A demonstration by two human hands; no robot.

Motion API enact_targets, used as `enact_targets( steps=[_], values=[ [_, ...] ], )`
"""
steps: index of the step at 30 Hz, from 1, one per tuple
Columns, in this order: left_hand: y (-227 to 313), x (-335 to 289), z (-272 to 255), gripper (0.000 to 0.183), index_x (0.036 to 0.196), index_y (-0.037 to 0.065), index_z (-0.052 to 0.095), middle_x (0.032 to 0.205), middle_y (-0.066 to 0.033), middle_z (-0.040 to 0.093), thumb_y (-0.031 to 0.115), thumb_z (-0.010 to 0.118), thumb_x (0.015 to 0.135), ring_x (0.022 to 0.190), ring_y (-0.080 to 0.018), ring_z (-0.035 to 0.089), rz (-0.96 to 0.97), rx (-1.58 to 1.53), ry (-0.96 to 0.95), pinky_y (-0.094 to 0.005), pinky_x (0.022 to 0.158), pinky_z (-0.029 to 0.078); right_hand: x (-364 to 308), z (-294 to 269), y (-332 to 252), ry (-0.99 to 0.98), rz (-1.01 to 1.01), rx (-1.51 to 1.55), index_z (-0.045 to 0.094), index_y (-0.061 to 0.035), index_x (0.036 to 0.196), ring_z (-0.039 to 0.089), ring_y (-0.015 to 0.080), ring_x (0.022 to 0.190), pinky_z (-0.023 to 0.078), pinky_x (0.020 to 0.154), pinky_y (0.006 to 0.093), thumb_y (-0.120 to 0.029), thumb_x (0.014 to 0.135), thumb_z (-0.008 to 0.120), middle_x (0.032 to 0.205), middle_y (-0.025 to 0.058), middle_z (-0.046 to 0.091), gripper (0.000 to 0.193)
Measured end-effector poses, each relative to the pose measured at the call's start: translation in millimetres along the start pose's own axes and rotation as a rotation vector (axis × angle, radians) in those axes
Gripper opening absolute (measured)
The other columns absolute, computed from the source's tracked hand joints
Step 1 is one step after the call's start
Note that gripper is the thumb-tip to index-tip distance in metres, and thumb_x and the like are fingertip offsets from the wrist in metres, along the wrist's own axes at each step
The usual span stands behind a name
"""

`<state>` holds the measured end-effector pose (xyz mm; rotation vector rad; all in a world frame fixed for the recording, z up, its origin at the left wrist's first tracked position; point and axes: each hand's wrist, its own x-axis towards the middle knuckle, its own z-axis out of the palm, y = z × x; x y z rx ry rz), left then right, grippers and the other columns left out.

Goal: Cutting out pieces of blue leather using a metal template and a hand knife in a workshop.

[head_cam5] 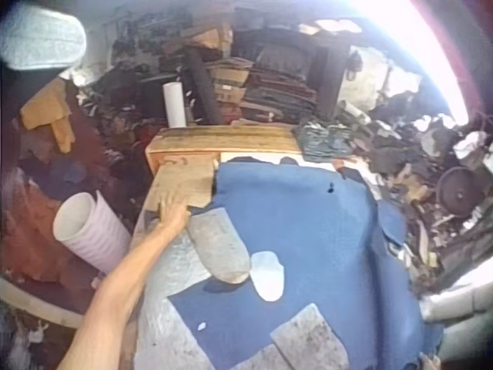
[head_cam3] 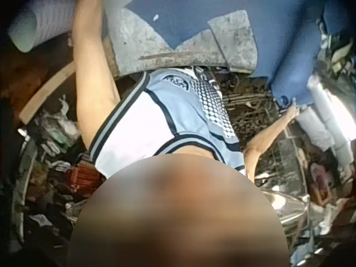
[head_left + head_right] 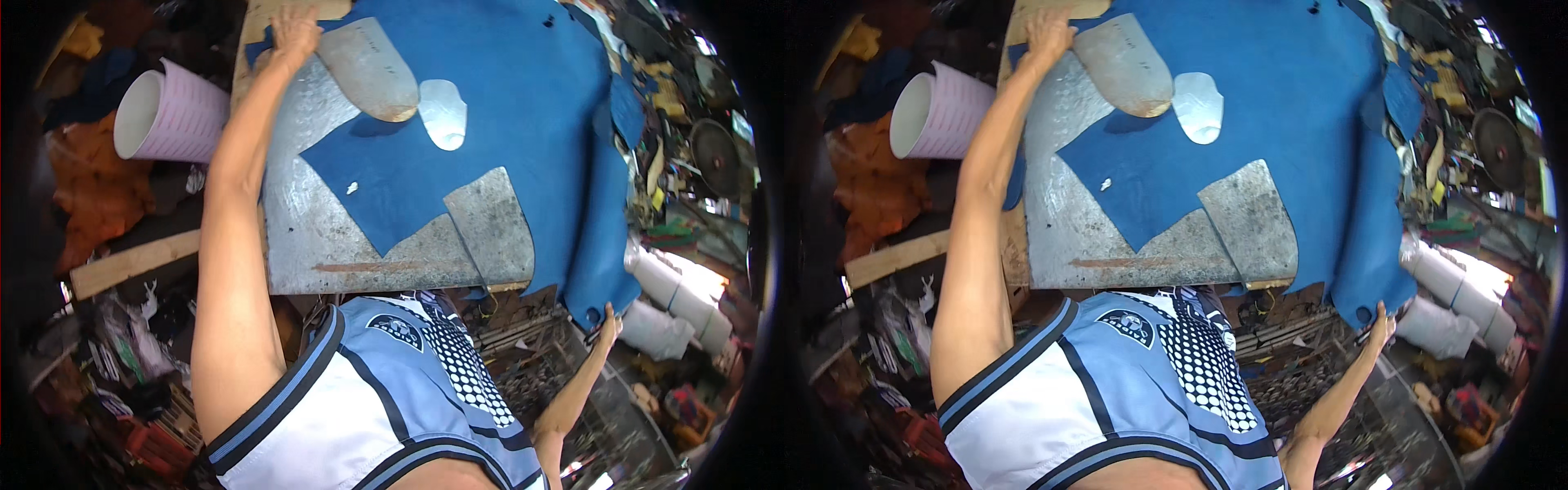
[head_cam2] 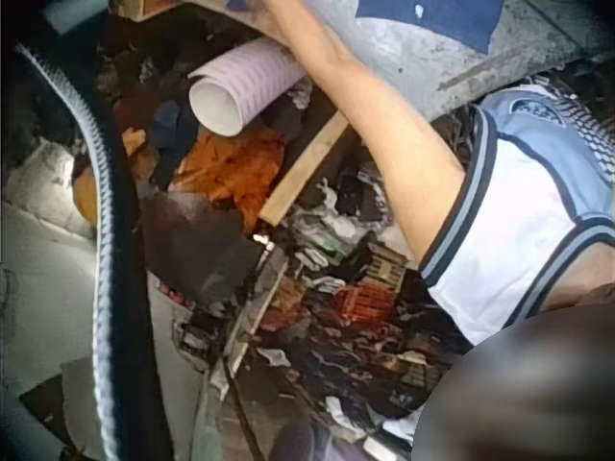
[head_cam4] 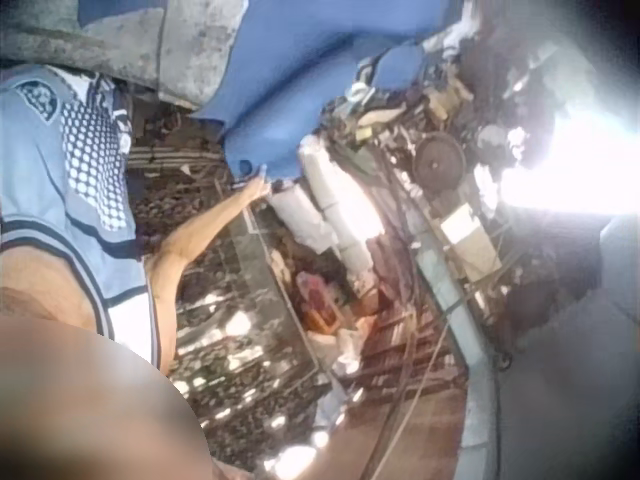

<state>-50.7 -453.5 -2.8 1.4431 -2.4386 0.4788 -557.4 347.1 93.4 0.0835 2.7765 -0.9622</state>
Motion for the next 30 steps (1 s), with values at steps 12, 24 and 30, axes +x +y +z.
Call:
enact_targets(
  steps=[12,24,30],
  values=[
    [113,-201,-80,0.102,0.148,0.007,0.041,0.154,-0.0332,0.027,0.077,0.061,0.077,0.147,-0.0495,0.015,-0.142,-0.517,-0.243,-0.0622,0.117,0.010,20,35,64,0.016,0.123,-0.258,0.059,-0.0011,0.072,0.048,0.0178,0.037,0.040,0.035,0.0332,-0.048,0.083,0.075,0.052,0.0073,0.052,0.051],
    [150,-123,-57,0.090,0.150,-0.004,0.026,0.156,-0.0344,0.020,0.036,0.074,0.085,0.145,-0.0461,0.023,-0.804,-1.168,0.093,-0.0495,0.118,0.025,-129,56,147,0.048,-0.125,-0.280,0.071,0.0026,0.094,0.060,0.0238,0.077,0.047,0.075,0.0405,-0.031,0.091,0.066,0.083,0.0129,0.070,0.034],
    [133,-87,-43,0.072,0.146,-0.005,0.035,0.144,-0.0244,0.046,0.017,0.071,0.087,0.123,-0.0341,0.055,-1.199,-1.647,0.073,-0.0406,0.101,0.046,-230,74,221,0.057,0.076,-0.085,0.065,0.0055,0.082,0.058,0.0229,0.064,0.045,0.062,0.0379,-0.028,0.090,0.068,0.069,0.0103,0.066,0.035]
  ],
)
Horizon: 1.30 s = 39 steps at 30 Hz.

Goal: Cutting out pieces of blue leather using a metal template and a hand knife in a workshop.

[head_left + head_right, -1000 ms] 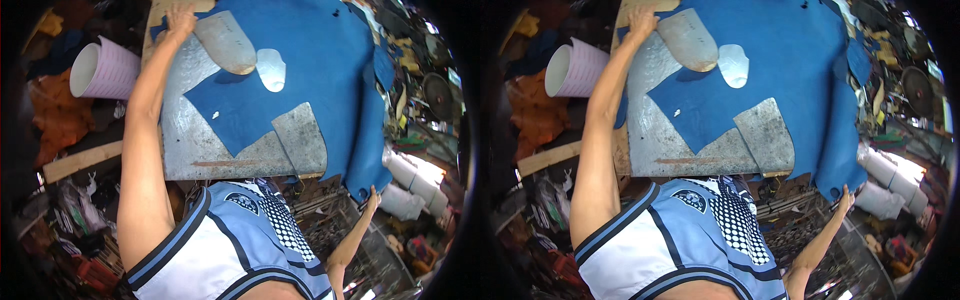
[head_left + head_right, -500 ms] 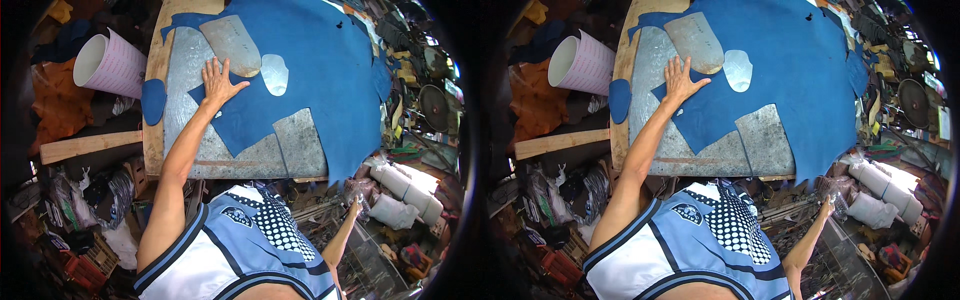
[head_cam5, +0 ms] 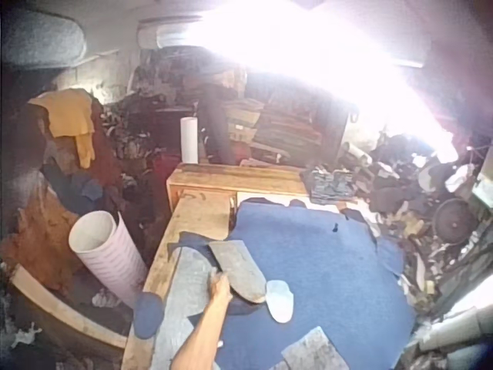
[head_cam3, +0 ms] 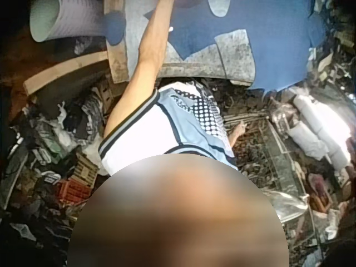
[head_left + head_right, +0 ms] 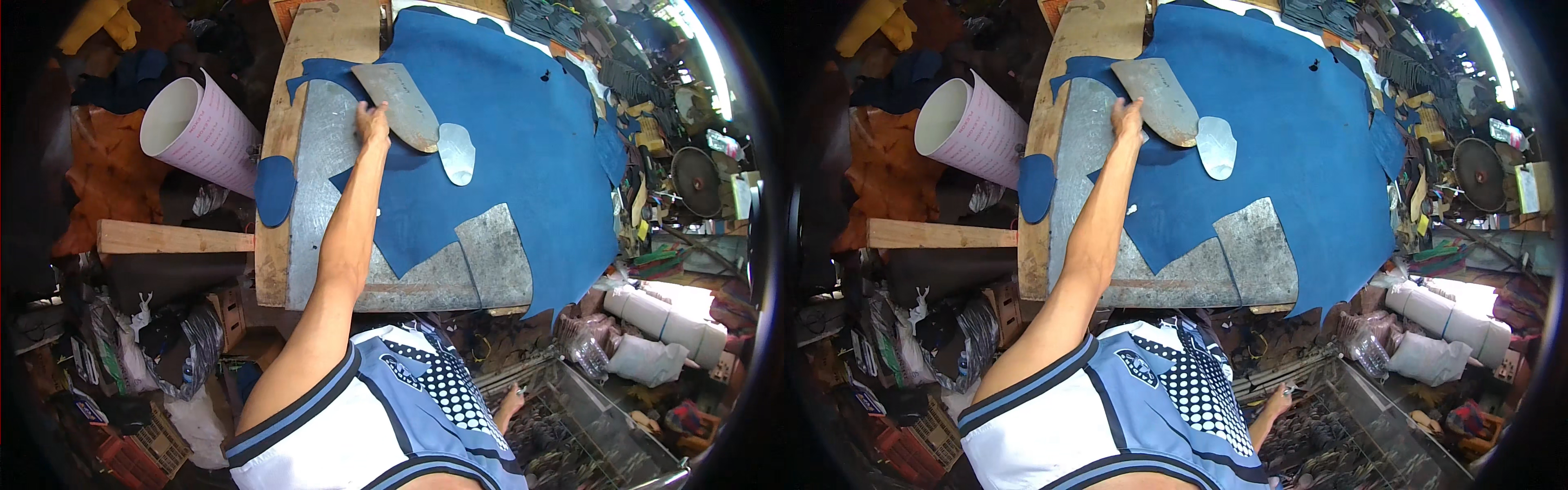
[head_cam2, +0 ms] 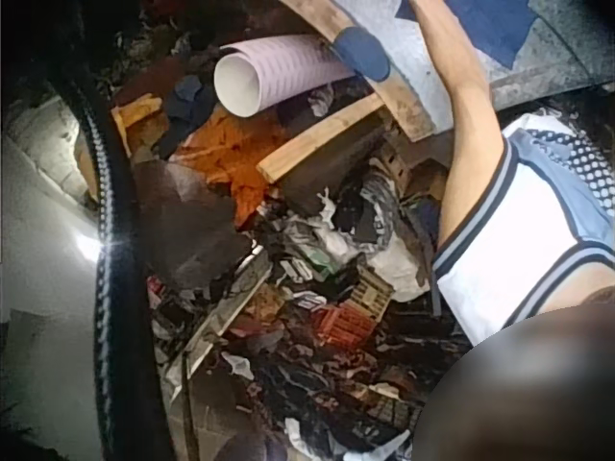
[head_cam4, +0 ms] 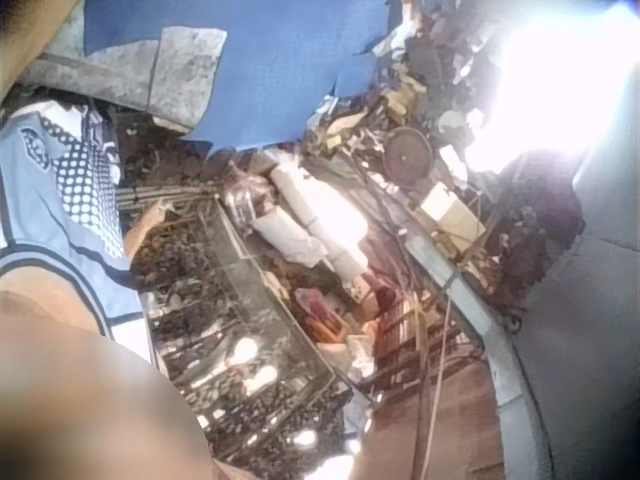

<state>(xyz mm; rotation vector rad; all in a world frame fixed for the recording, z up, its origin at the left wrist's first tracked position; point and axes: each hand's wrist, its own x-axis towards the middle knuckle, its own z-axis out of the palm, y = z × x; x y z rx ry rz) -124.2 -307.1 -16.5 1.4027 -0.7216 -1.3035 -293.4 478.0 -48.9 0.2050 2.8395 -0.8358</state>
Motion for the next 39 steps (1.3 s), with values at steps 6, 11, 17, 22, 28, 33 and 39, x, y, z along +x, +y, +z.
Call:
enact_targets(
  steps=[6,11,17,22,28,33,39],
  values=[
    [-9,4,-17,0.049,0.132,-0.007,0.056,0.115,-0.0179,0.068,0.011,0.069,0.087,0.104,-0.0247,0.064,0.091,-0.160,-0.255,-0.0356,0.091,0.050,-49,20,0,-0.111,0.245,0.050,0.061,-0.0034,0.077,0.048,0.0150,0.043,0.036,0.039,0.0323,-0.024,0.094,0.064,0.059,0.0051,0.058,0.027],
    [58,-86,-141,0.044,0.133,-0.002,0.057,0.128,-0.0148,0.062,0.018,0.064,0.094,0.115,-0.0197,0.058,0.205,0.024,-0.192,-0.0316,0.100,0.045,-69,18,27,-0.165,0.101,0.099,0.068,0.0021,0.084,0.055,0.0162,0.053,0.041,0.050,0.0350,-0.026,0.093,0.064,0.067,0.0091,0.066,0.030],
    [34,-147,-322,0.040,0.136,-0.005,0.053,0.131,-0.0143,0.061,0.012,0.054,0.100,0.117,-0.0212,0.058,0.119,0.031,-0.010,-0.0321,0.101,0.044,-52,36,74,-0.153,0.075,-0.121,0.069,0.0024,0.081,0.058,0.0182,0.056,0.044,0.055,0.0371,-0.025,0.092,0.063,0.068,0.0105,0.068,0.030],
    [15,-154,-363,0.040,0.135,-0.006,0.054,0.128,-0.0159,0.063,0.015,0.055,0.100,0.113,-0.0242,0.061,0.101,0.293,0.102,-0.0343,0.099,0.045,-29,11,79,-0.110,-0.041,-0.206,0.070,0.0035,0.081,0.064,0.0281,0.064,0.048,0.065,0.0435,-0.028,0.088,0.061,0.072,0.0155,0.069,0.034],
    [68,-207,-332,0.042,0.134,-0.005,0.053,0.131,-0.0244,0.059,0.017,0.056,0.099,0.118,-0.0369,0.058,0.268,1.127,0.114,-0.0418,0.101,0.043,-7,-21,-60,0.077,-0.234,-0.052,0.068,0.0012,0.095,0.059,0.0218,0.072,0.047,0.070,0.0371,-0.026,0.094,0.060,0.077,0.0121,0.065,0.028],
    [30,-212,-271,0.037,0.123,-0.004,0.060,0.134,-0.0251,0.055,0.021,0.060,0.096,0.127,-0.0413,0.050,0.631,1.167,-0.108,-0.0485,0.108,0.038,0,9,-171,0.011,-0.449,0.034,0.069,-0.0006,0.101,0.062,0.0174,0.078,0.049,0.076,0.0321,-0.025,0.095,0.063,0.084,0.0100,0.068,0.026],
    [-31,-232,-122,0.073,0.140,-0.001,0.047,0.152,-0.0260,0.035,0.053,0.057,0.093,0.141,-0.0461,0.030,0.710,1.366,-0.520,-0.0599,0.116,0.020,-29,47,-283,-0.349,-0.906,-0.062,0.067,-0.0003,0.102,0.070,0.0266,0.081,0.053,0.074,0.0345,-0.011,0.093,0.066,0.090,0.0156,0.071,0.015]
  ],
)
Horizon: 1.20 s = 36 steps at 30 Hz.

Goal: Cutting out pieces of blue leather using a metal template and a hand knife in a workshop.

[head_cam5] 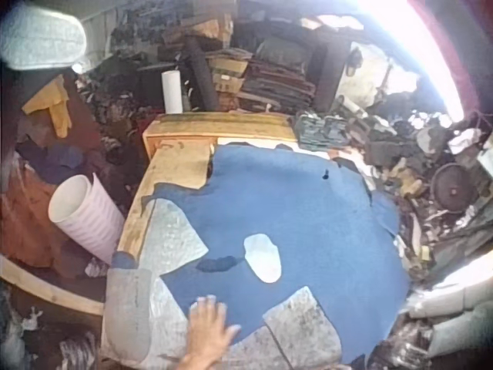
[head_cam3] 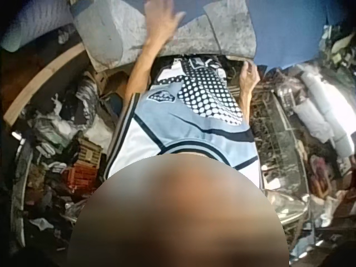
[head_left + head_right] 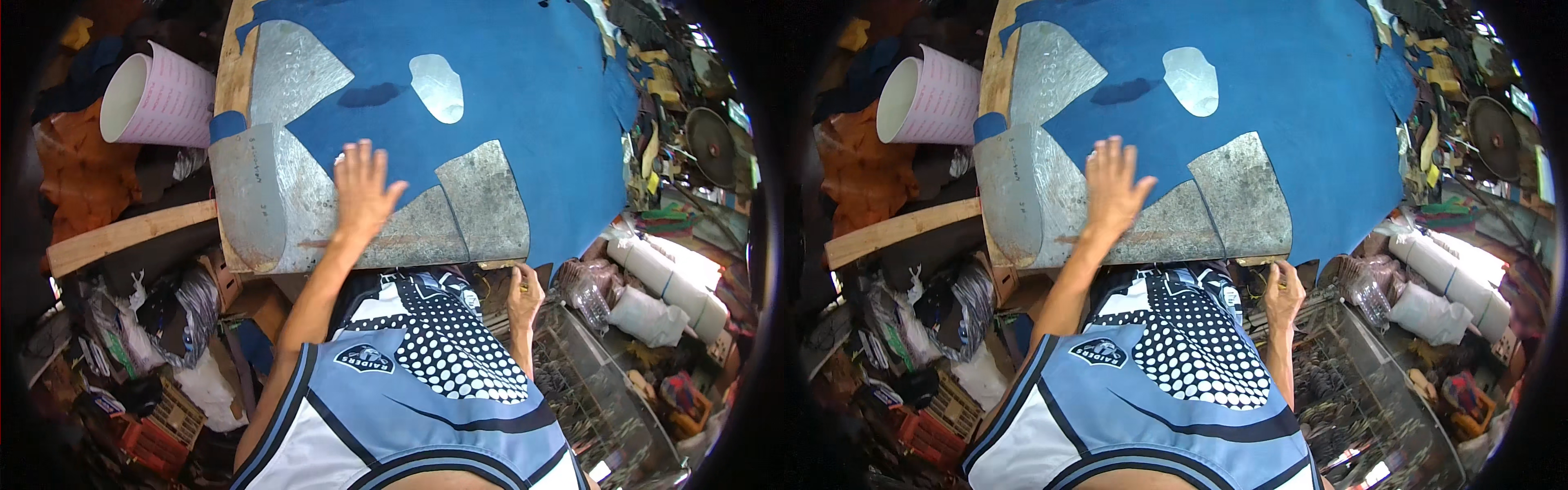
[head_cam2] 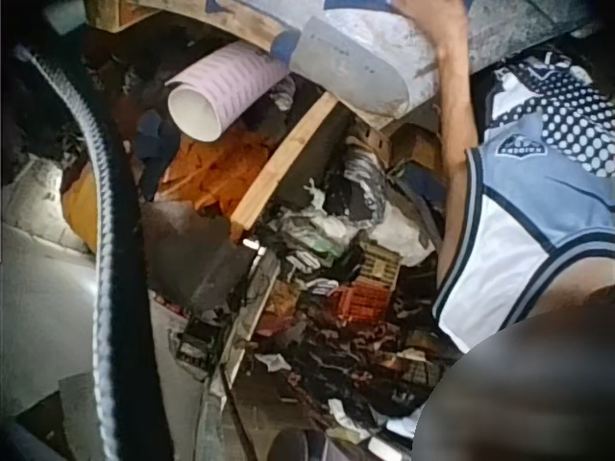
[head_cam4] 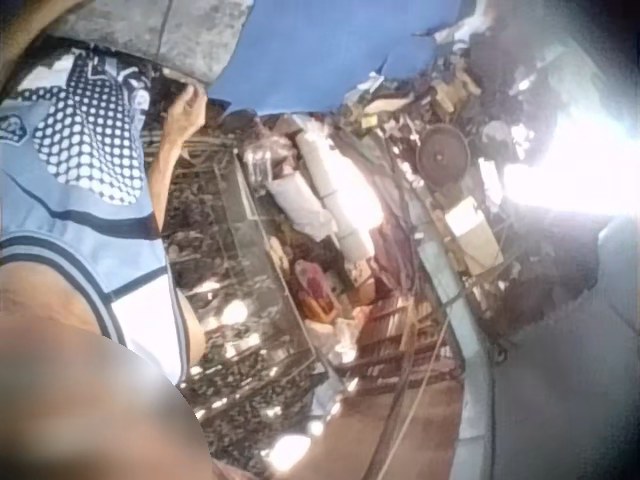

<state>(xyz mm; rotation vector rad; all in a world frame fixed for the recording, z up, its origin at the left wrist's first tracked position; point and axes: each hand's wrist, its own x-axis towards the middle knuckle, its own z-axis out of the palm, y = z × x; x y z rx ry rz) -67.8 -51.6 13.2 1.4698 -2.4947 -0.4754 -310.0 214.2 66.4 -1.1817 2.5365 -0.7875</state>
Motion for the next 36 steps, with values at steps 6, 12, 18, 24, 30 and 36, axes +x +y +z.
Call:
enact_targets(
  steps=[6,12,18,24,30,36],
  values=[
    [76,-50,53,0.082,0.147,0.003,0.040,0.160,-0.0229,0.023,0.064,0.047,0.093,0.150,-0.0396,0.015,0.251,-0.238,-0.193,-0.0527,0.122,0.011,41,3,-17,-0.137,-0.056,0.062,0.067,0.0006,0.102,0.070,0.0287,0.080,0.053,0.074,0.0350,-0.009,0.092,0.066,0.089,0.0174,0.071,0.014],
    [34,-63,-4,0.064,0.134,0.003,0.055,0.146,-0.0206,0.046,0.045,0.066,0.087,0.142,-0.0430,0.034,-0.027,-0.265,0.027,-0.0556,0.117,0.024,140,48,-55,-0.213,-0.282,0.138,0.067,-0.0007,0.108,0.069,0.0340,0.090,0.055,0.077,0.0388,-0.015,0.089,0.071,0.100,0.0187,0.070,0.025],
    [-86,-85,-57,0.100,0.149,0.002,0.036,0.154,-0.0324,0.027,0.064,0.069,0.078,0.144,-0.0473,0.026,-0.924,0.322,0.182,-0.0596,0.113,0.026,280,156,-126,-0.112,-0.604,-0.289,0.035,-0.0008,0.145,0.065,0.0395,0.107,0.055,0.086,0.0458,-0.053,0.078,0.076,0.137,0.0240,0.053,0.095],
    [-88,-110,-66,0.116,0.152,0.000,0.027,0.149,-0.0329,0.032,0.062,0.079,0.069,0.140,-0.0454,0.032,-1.102,0.094,0.143,-0.0556,0.113,0.029,308,166,-161,-0.467,-0.423,-0.524,0.021,-0.0075,0.154,0.064,0.0429,0.109,0.054,0.089,0.0485,-0.060,0.070,0.080,0.135,0.0261,0.052,0.116],
    [-119,-148,-88,0.099,0.151,0.001,0.030,0.113,-0.0215,0.061,0.031,0.084,0.074,0.101,-0.0343,0.061,-1.037,-0.174,0.392,-0.0453,0.090,0.049,341,175,-122,-0.210,-0.431,-0.066,0.053,-0.0010,0.131,0.070,0.0330,0.089,0.056,0.075,0.0451,-0.031,0.079,0.080,0.098,0.0191,0.067,0.066],
    [-154,-188,-69,0.073,0.143,0.000,0.046,0.093,-0.0158,0.069,0.024,0.078,0.083,0.082,-0.0301,0.067,-1.013,-0.900,0.564,-0.0382,0.080,0.053,308,123,-215,-0.610,-0.009,0.655,0.066,-0.0030,0.094,0.050,0.0076,0.047,0.038,0.041,0.0240,-0.016,0.087,0.073,0.066,0.0001,0.058,0.016]
  ],
)
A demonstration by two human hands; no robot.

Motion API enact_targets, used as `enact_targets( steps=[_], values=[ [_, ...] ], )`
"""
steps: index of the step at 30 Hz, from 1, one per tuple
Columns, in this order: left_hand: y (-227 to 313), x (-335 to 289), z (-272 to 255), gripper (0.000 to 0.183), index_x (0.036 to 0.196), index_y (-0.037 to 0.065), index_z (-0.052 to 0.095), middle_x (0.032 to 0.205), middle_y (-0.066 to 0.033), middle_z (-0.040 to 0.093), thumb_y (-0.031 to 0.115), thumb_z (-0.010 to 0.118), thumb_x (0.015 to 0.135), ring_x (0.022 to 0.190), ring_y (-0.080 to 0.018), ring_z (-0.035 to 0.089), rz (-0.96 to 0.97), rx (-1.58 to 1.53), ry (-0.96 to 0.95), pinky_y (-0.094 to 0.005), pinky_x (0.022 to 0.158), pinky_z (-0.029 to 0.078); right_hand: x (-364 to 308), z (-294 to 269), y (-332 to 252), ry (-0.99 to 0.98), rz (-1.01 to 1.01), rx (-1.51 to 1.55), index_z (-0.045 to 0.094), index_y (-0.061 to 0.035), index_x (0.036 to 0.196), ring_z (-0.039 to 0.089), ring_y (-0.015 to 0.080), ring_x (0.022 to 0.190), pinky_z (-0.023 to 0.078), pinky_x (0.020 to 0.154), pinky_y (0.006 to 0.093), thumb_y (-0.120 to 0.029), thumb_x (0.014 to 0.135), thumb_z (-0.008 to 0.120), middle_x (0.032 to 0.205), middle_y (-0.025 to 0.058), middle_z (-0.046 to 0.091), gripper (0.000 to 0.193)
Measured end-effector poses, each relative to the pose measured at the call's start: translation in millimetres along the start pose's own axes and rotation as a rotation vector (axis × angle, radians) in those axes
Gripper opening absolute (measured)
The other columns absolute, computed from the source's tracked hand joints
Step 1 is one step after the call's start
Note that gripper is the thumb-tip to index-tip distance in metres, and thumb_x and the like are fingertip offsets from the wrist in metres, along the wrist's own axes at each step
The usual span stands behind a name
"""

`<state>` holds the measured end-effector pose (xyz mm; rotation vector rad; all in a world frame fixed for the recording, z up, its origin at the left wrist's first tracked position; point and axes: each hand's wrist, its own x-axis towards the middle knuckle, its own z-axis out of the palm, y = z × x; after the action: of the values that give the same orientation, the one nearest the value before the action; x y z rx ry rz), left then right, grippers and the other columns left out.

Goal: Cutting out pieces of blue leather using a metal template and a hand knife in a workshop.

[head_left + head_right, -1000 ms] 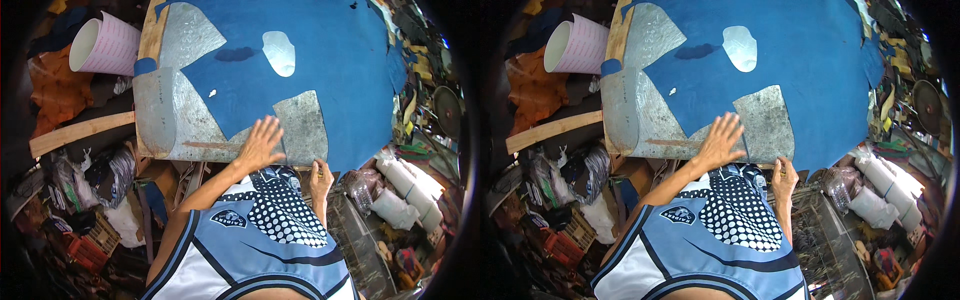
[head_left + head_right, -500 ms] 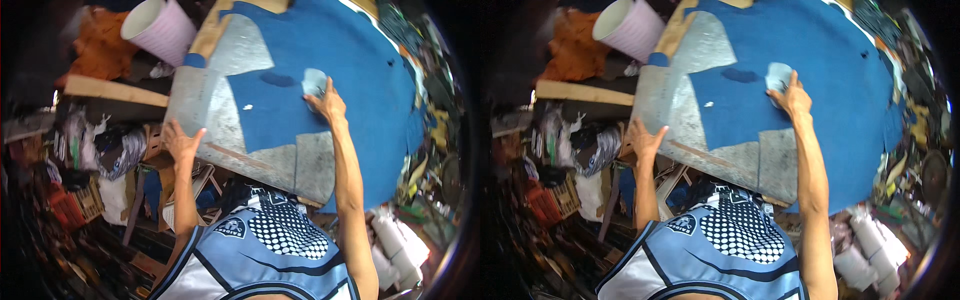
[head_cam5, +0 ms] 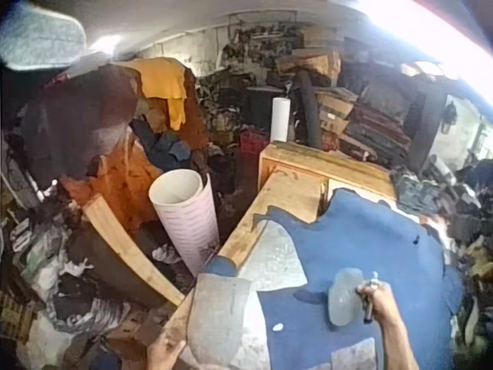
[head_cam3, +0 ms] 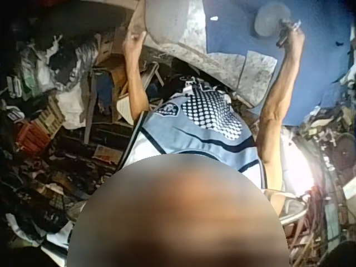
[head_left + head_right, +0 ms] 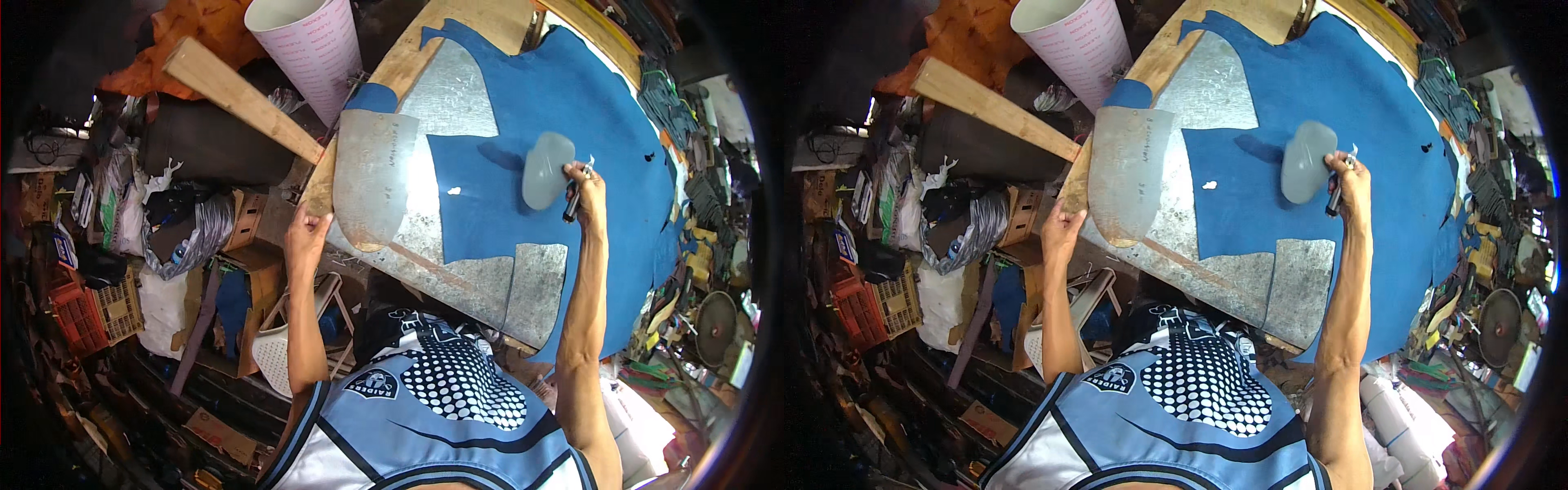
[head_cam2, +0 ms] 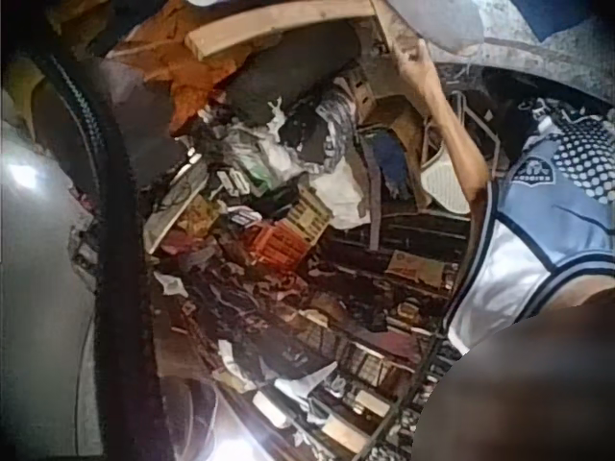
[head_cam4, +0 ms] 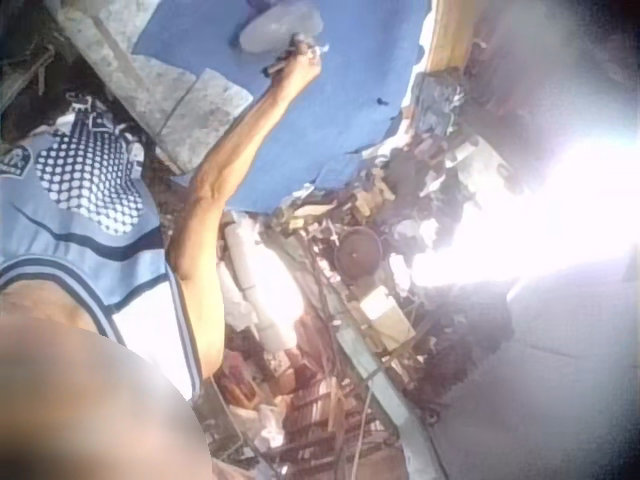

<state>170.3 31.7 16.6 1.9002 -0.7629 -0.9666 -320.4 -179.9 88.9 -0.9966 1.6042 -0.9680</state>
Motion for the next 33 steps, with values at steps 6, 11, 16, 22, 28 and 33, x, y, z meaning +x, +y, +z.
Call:
enact_targets(
  steps=[6,11,16,22,28,33],
  values=[
    [29,20,32,0.052,0.097,-0.002,0.069,0.092,-0.0164,0.070,0.047,0.074,0.081,0.078,-0.0342,0.067,0.168,0.714,0.050,-0.0425,0.077,0.051,-53,134,-124,-0.183,-0.223,0.030,0.064,0.0004,0.112,0.056,0.0081,0.054,0.040,0.048,0.0218,-0.025,0.088,0.073,0.071,0.0019,0.061,0.035],
    [33,26,26,0.036,0.099,-0.003,0.068,0.088,-0.0086,0.070,0.030,0.073,0.088,0.075,-0.0185,0.064,0.114,0.203,-0.106,-0.0316,0.071,0.050,-72,207,-172,-0.308,-0.387,0.165,0.062,0.0019,0.117,0.062,0.0119,0.060,0.047,0.053,0.0229,-0.018,0.091,0.069,0.080,0.0047,0.065,0.033],
    [41,-20,38,0.025,0.102,-0.001,0.068,0.085,-0.0022,0.068,0.021,0.072,0.092,0.076,-0.0087,0.059,-0.054,-0.400,-0.263,-0.0253,0.067,0.048,-82,217,-213,-0.383,-0.560,0.299,0.062,0.0031,0.120,0.061,0.0120,0.059,0.046,0.052,0.0225,-0.013,0.093,0.066,0.073,0.0090,0.067,0.032],
    [-12,-31,70,0.027,0.104,-0.003,0.067,0.085,-0.0032,0.069,0.021,0.072,0.092,0.076,-0.0084,0.061,0.112,-0.205,-0.340,-0.0247,0.069,0.050,-69,262,-193,-0.406,-0.502,0.122,0.063,0.0033,0.113,0.060,0.0126,0.057,0.046,0.050,0.0248,-0.017,0.092,0.065,0.073,0.0092,0.066,0.029],
    [20,-38,57,0.033,0.094,-0.003,0.070,0.078,-0.0160,0.072,0.029,0.073,0.089,0.062,-0.0296,0.066,0.380,0.401,-0.306,-0.0384,0.062,0.054,-5,268,-42,-0.182,-0.262,-0.614,0.068,0.0043,0.096,0.061,0.0190,0.058,0.047,0.054,0.0362,-0.019,0.084,0.069,0.067,0.0126,0.064,0.026],
    [68,36,40,0.033,0.090,-0.002,0.065,0.076,-0.0253,0.061,0.030,0.064,0.093,0.074,-0.0420,0.064,0.532,0.403,-0.170,-0.0472,0.066,0.047,-88,216,-11,-0.103,-0.078,-0.291,0.065,0.0001,0.123,0.056,0.0107,0.052,0.046,0.049,0.0285,-0.017,0.089,0.061,0.078,0.0084,0.070,0.038]
  ],
)
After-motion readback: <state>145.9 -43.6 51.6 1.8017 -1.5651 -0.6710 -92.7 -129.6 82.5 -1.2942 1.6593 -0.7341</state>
